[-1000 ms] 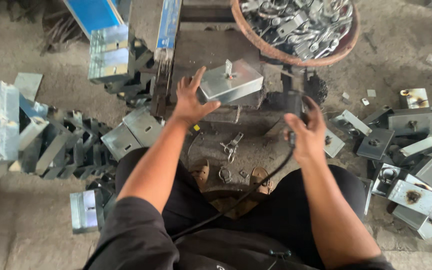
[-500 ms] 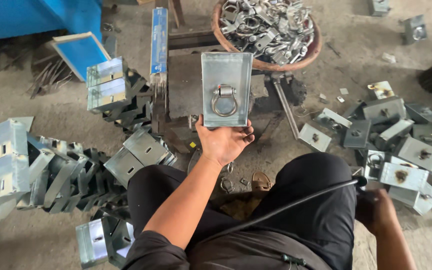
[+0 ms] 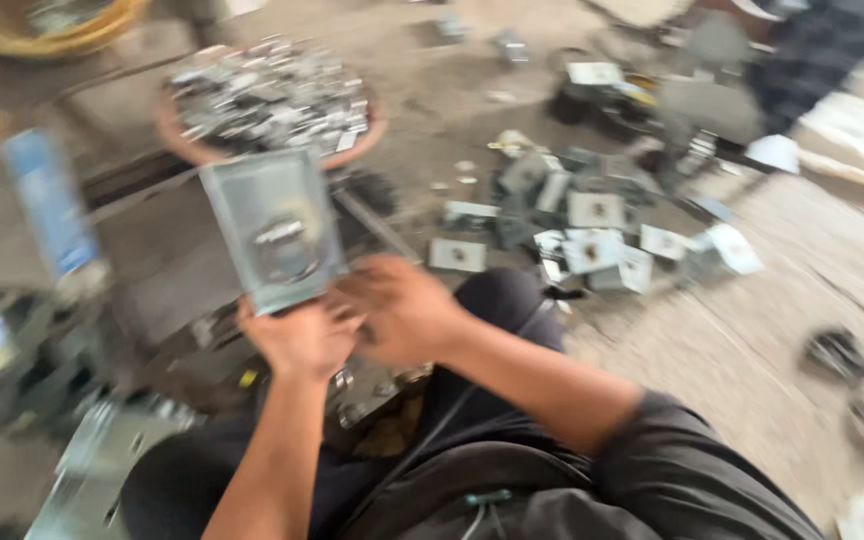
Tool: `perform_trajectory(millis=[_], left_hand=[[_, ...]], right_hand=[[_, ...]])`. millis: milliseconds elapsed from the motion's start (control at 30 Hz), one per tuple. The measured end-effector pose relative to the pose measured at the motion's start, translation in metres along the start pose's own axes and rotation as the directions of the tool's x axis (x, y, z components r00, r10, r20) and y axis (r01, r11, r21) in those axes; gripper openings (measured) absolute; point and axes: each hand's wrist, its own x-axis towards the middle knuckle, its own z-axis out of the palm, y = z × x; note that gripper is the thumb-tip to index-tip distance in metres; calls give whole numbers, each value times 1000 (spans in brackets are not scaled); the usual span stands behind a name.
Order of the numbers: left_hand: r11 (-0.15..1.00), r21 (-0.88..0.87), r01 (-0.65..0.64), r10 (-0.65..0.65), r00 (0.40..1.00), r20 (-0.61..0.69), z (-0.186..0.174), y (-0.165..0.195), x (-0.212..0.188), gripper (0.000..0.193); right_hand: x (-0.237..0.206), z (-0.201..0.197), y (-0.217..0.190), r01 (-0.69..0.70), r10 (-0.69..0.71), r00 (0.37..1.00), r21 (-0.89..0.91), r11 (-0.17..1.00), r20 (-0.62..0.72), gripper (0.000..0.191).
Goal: The person sits on the floor and repeatedly picks up metal plates and metal rings. They place the rings on the plates and use a welding torch to attach them, creating bright sparks. The finished pieces are placed on the floor.
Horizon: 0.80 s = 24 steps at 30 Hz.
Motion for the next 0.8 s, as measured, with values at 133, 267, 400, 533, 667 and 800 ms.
perform_trajectory(millis=[133,267,400,533,667,800], left_hand=[[995,99,-29,42,991,-126,-7,-5,-3,71],[987,120,108,-82,976,-203,-3,-12,-4,77],[988,103,111,-95,984,-148,10,-22,-5,76],[984,138,114,-106,992,-64,19,-27,-7,73],[984,153,91,-93,996,9,11,-25,-5,75],[975,139,174,-163,983,-87,-7,-25,-7,85]], right_hand=[[22,5,-32,-30,23,998,-105,994,-65,69],[14,16,-33,-77,55,990,-183,980,-127,64],[5,26,-27,-86,42,979,-215,973,-201,57],[9,21,-16,-119,88,983,-197,973,-162,48],[11,7,-3,0,-25,960,-90,996,-279,34],[18,-8,7,46,-93,921,-130,990,-379,28]])
